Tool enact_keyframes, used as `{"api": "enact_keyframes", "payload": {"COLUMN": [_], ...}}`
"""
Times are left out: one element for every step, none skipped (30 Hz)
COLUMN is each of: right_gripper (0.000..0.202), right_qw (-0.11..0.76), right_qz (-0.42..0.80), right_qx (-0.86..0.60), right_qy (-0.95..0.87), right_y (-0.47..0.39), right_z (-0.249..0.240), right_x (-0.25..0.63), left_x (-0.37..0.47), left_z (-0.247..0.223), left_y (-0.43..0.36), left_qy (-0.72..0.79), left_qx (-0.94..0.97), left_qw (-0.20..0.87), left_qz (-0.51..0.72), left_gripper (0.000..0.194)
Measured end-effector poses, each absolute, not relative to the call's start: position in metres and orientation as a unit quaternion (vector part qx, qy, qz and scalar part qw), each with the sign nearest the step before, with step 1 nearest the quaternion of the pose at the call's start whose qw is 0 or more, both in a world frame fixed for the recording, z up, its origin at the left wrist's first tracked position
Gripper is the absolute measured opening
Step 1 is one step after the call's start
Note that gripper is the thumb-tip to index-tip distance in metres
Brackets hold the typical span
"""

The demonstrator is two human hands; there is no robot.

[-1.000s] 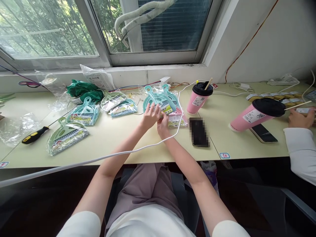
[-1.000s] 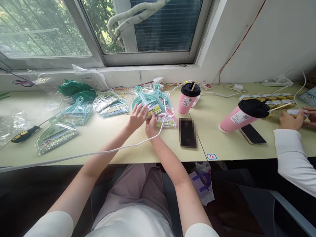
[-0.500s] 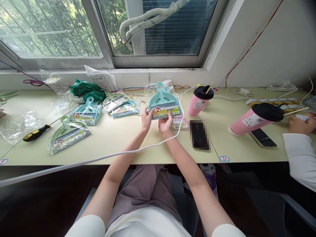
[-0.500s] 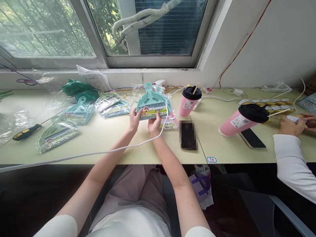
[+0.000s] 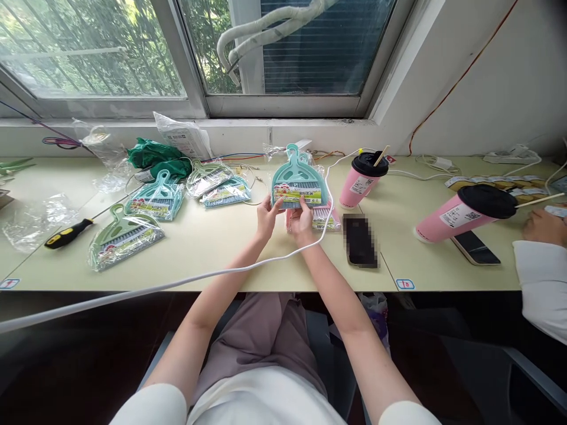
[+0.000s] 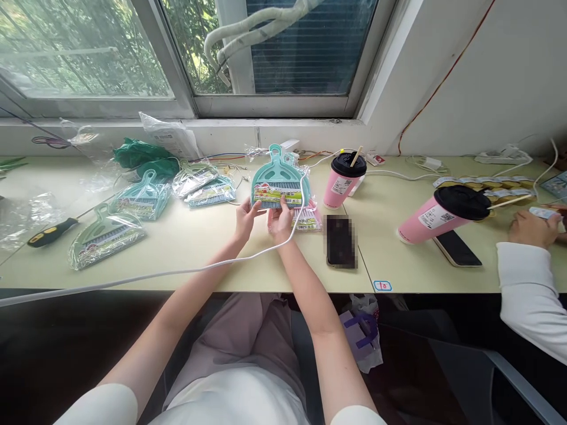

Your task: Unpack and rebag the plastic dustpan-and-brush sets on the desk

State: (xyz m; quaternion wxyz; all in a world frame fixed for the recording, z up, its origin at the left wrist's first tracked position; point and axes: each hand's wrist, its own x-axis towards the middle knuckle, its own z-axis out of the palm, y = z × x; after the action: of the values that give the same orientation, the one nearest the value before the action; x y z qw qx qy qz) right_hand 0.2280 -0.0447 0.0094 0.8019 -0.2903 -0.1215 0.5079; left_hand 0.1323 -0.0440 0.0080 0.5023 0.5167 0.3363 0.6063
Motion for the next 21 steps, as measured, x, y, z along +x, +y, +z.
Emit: {"api": "enact_keyframes", "payload": {"right_gripper": [0.031, 0.030, 0.029, 0.028, 0.028, 0.027, 0.026, 0.026, 0.026, 0.027, 0.028, 0.028, 0.029, 0.029, 0.028, 0.026, 0.025, 0.023, 0.023, 0.023, 0.023], "right_qw": [0.806, 0.808, 0.810, 0.810, 0.810, 0.810, 0.810, 0.808, 0.805, 0.803, 0.803, 0.805, 0.808, 0.812, 0.814, 0.816, 0.815, 0.814, 0.811, 0.806, 0.802], "right_qz": [0.502, 0.497, 0.493, 0.491, 0.489, 0.488, 0.487, 0.486, 0.484, 0.481, 0.478, 0.476, 0.475, 0.476, 0.477, 0.480, 0.483, 0.487, 0.493, 0.500, 0.506], "right_qx": [-0.288, -0.289, -0.289, -0.290, -0.289, -0.290, -0.292, -0.298, -0.306, -0.314, -0.319, -0.318, -0.314, -0.308, -0.302, -0.298, -0.294, -0.290, -0.285, -0.281, -0.278], "right_qy": [-0.124, -0.128, -0.132, -0.136, -0.141, -0.145, -0.148, -0.152, -0.155, -0.158, -0.159, -0.156, -0.150, -0.141, -0.133, -0.128, -0.126, -0.129, -0.136, -0.145, -0.154], "right_y": [-0.045, -0.046, -0.046, -0.047, -0.047, -0.047, -0.047, -0.046, -0.046, -0.045, -0.045, -0.045, -0.045, -0.045, -0.045, -0.045, -0.046, -0.047, -0.048, -0.049, -0.050], "right_z": [0.010, 0.011, 0.012, 0.012, 0.013, 0.014, 0.015, 0.015, 0.017, 0.018, 0.020, 0.021, 0.023, 0.024, 0.025, 0.026, 0.026, 0.026, 0.026, 0.025, 0.024], "right_x": [0.230, 0.232, 0.234, 0.236, 0.238, 0.240, 0.242, 0.244, 0.245, 0.247, 0.249, 0.250, 0.251, 0.253, 0.253, 0.253, 0.253, 0.252, 0.250, 0.249, 0.247], "left_x": [0.133, 0.133, 0.134, 0.134, 0.135, 0.136, 0.136, 0.137, 0.137, 0.137, 0.137, 0.136, 0.136, 0.136, 0.135, 0.135, 0.135, 0.135, 0.134, 0.134, 0.134], "left_z": [0.007, 0.005, 0.003, 0.001, 0.000, -0.002, -0.002, -0.003, -0.002, -0.002, 0.000, 0.001, 0.002, 0.003, 0.004, 0.005, 0.005, 0.004, 0.004, 0.003, 0.002], "left_y": [-0.046, -0.048, -0.049, -0.050, -0.050, -0.051, -0.053, -0.054, -0.056, -0.059, -0.061, -0.062, -0.063, -0.063, -0.062, -0.061, -0.058, -0.056, -0.053, -0.051, -0.050], "left_qy": [0.330, 0.326, 0.326, 0.330, 0.339, 0.352, 0.367, 0.380, 0.392, 0.402, 0.413, 0.424, 0.436, 0.449, 0.460, 0.469, 0.474, 0.476, 0.477, 0.477, 0.477], "left_qx": [0.526, 0.534, 0.541, 0.549, 0.556, 0.566, 0.578, 0.597, 0.622, 0.645, 0.664, 0.676, 0.679, 0.677, 0.672, 0.668, 0.668, 0.670, 0.675, 0.682, 0.690], "left_qw": [0.511, 0.516, 0.517, 0.515, 0.510, 0.500, 0.485, 0.465, 0.440, 0.412, 0.383, 0.360, 0.344, 0.336, 0.332, 0.331, 0.330, 0.327, 0.320, 0.308, 0.294], "left_qz": [0.595, 0.585, 0.577, 0.569, 0.561, 0.553, 0.544, 0.531, 0.516, 0.502, 0.491, 0.484, 0.479, 0.477, 0.476, 0.473, 0.469, 0.466, 0.463, 0.461, 0.458], "left_gripper": [0.053, 0.053, 0.053, 0.053, 0.052, 0.051, 0.050, 0.048, 0.046, 0.043, 0.041, 0.039, 0.037, 0.035, 0.033, 0.033, 0.034, 0.036, 0.035, 0.032, 0.028]}}
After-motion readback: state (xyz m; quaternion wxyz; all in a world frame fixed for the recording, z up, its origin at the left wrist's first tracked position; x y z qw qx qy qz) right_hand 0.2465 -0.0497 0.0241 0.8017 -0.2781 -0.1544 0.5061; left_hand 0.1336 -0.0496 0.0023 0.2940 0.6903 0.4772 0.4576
